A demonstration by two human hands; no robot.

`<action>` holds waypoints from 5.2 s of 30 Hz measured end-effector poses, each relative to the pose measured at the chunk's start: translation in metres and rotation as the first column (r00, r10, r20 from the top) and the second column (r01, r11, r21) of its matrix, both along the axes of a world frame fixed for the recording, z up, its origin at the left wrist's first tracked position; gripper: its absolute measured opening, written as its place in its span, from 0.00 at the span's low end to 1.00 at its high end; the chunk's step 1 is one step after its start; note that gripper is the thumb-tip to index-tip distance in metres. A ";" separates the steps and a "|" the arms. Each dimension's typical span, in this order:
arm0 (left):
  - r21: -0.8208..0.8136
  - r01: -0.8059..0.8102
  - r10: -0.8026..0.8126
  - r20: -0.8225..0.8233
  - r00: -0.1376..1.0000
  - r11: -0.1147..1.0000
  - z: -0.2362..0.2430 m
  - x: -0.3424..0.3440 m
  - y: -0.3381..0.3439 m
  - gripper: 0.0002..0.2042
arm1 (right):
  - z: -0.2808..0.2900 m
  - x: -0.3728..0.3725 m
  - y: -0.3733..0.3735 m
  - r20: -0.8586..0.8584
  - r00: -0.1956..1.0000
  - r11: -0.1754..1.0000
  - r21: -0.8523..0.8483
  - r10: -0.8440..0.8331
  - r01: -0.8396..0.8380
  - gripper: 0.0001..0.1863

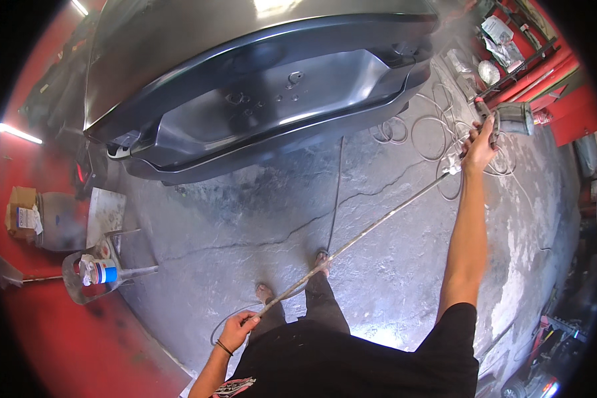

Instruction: The person sprays paint onto the rear bumper and trunk of a car using a spray gun. Then, the person moves to a floor area, opens several cans, pours liquids into a small container, and wipes their hands with a cloth.

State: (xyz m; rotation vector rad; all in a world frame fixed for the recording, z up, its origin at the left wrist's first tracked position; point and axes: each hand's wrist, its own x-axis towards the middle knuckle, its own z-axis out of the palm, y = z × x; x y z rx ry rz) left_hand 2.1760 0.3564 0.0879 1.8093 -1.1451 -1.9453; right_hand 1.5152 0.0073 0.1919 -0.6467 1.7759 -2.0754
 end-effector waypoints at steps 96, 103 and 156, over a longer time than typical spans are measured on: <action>-0.747 0.470 0.034 0.548 0.836 0.471 -0.527 0.119 -0.082 0.25 | -0.210 0.431 -0.033 -0.323 0.889 0.880 -0.242 0.325 -0.410 0.36; -0.635 0.530 -0.078 0.597 0.798 0.562 -0.528 0.153 -0.071 0.28 | -0.186 0.651 -0.019 -0.499 0.763 0.799 -0.205 0.411 -0.565 0.37; -0.616 0.563 -0.409 0.389 0.826 0.551 -0.581 -0.028 -0.138 0.27 | -0.208 0.132 0.072 -0.487 0.869 0.992 -0.039 0.086 -0.120 0.31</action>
